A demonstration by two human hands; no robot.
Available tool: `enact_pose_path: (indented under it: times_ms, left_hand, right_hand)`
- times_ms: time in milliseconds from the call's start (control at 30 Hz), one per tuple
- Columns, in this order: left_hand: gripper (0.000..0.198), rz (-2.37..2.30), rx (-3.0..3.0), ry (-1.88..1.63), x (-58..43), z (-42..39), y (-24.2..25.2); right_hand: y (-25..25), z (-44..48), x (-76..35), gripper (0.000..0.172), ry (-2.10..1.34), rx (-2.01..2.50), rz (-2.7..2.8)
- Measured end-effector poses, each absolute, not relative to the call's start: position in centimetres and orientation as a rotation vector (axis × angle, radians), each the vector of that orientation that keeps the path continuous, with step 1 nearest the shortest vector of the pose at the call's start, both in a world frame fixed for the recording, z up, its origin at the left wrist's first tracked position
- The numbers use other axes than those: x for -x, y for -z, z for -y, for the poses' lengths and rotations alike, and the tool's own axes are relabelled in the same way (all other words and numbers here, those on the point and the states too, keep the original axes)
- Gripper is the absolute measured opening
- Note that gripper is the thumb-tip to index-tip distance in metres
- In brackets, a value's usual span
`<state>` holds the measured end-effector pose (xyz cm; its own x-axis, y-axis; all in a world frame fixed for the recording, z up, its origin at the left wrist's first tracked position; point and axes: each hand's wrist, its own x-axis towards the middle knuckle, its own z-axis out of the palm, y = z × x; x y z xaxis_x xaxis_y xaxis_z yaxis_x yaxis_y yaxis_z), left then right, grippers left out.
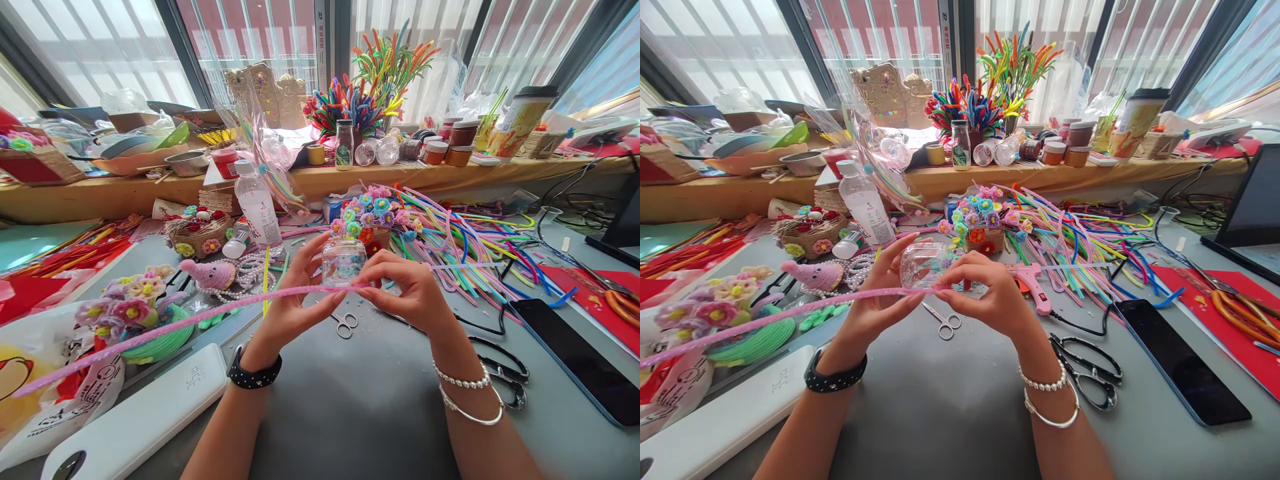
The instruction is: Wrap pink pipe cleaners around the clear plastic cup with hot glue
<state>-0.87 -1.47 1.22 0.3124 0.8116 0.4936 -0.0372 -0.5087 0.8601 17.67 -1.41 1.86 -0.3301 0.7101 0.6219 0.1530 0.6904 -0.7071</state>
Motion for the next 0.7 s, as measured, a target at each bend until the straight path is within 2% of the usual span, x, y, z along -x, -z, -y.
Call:
enact_pose_path:
  times_ms: [700]
  left_hand:
    - [0.062, -0.687, -1.747, -1.305, 0.75, 1.40, -1.07]
  right_hand:
    - [-1.75, 1.44, -17.62, 0.005, -0.701, 0.694, 1.848]
